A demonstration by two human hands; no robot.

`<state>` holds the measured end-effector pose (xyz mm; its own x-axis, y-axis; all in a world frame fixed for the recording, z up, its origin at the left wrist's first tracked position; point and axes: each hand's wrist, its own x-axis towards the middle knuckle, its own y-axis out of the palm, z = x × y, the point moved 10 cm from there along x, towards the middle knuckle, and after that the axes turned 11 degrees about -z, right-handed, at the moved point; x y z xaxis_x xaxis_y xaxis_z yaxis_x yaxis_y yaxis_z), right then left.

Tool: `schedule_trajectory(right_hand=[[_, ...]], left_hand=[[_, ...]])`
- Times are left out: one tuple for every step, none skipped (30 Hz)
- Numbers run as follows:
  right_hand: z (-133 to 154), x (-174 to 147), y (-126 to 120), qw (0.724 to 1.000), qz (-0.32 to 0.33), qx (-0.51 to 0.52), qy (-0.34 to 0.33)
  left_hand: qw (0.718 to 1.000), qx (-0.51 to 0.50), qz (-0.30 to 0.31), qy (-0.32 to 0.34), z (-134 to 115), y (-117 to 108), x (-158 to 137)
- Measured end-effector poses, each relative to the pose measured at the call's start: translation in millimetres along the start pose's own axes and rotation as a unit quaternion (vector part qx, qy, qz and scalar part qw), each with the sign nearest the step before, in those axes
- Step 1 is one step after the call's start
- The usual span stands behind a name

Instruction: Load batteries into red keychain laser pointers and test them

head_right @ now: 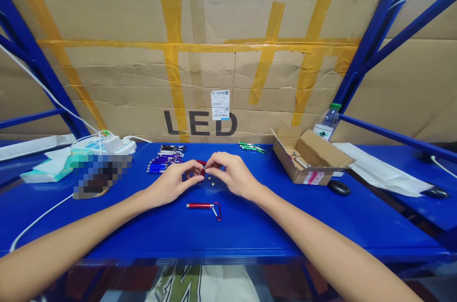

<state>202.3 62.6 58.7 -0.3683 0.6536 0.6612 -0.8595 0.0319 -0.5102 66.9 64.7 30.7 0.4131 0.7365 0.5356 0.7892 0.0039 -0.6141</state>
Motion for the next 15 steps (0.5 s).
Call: schedule_trajectory(right_hand=[[3.2, -0.5, 0.3, 1.000, -0.001, -0.004, -0.016], [7.0, -1.3, 1.5, 0.999, 0.004, -0.012, -0.034], [11.1, -2.5, 3.5, 0.998, 0.012, -0.023, -0.054], [15.0, -3.8, 5.7, 0.996, 0.023, -0.035, -0.073], [18.4, -5.0, 7.6, 0.995, 0.033, -0.044, -0.089], [21.1, -5.7, 8.3, 0.993, 0.039, -0.049, -0.100], [22.3, -5.6, 7.3, 0.993, 0.038, -0.051, -0.104], [21.9, -4.6, 4.2, 0.993, 0.030, -0.051, -0.100], [19.6, -3.0, -0.3, 0.994, 0.015, -0.054, -0.089], [15.6, -1.3, -5.1, 0.995, 0.001, -0.061, -0.075], [10.6, -0.2, -8.5, 0.995, -0.005, -0.075, -0.060], [5.7, 0.0, -8.6, 0.994, 0.005, -0.095, -0.052], [1.4, -0.9, -5.2, 0.991, 0.032, -0.120, -0.054], [-2.0, -3.2, 0.9, 0.985, 0.072, -0.146, -0.064], [-5.1, -6.9, 8.5, 0.975, 0.117, -0.170, -0.079]], left_hand=[[1.000, 0.009, -0.003, 0.016, -1.9, -1.0, -0.1], [0.999, 0.018, -0.006, 0.026, -2.7, -1.5, -0.2], [0.999, 0.022, -0.006, 0.029, -2.1, -1.5, -0.3], [1.000, 0.020, -0.004, 0.024, -0.5, -1.0, -0.1], [1.000, 0.013, -0.002, 0.014, 1.6, -0.4, 0.1], [1.000, 0.003, 0.000, 0.003, 3.2, -0.1, 0.5], [1.000, -0.005, -0.002, -0.002, 3.5, -0.5, 1.0], [1.000, -0.008, -0.008, 0.000, 2.5, -2.1, 1.7], [1.000, -0.004, -0.018, 0.007, 0.6, -4.8, 2.4], [0.999, 0.006, -0.031, 0.016, -1.4, -8.4, 3.2], [0.998, 0.018, -0.046, 0.026, -3.3, -12.5, 3.8], [0.997, 0.030, -0.060, 0.037, -5.0, -16.4, 4.1], [0.995, 0.040, -0.072, 0.047, -6.2, -19.9, 4.1], [0.994, 0.047, -0.082, 0.057, -7.0, -22.8, 4.0], [0.992, 0.054, -0.090, 0.065, -7.3, -25.0, 3.7]])
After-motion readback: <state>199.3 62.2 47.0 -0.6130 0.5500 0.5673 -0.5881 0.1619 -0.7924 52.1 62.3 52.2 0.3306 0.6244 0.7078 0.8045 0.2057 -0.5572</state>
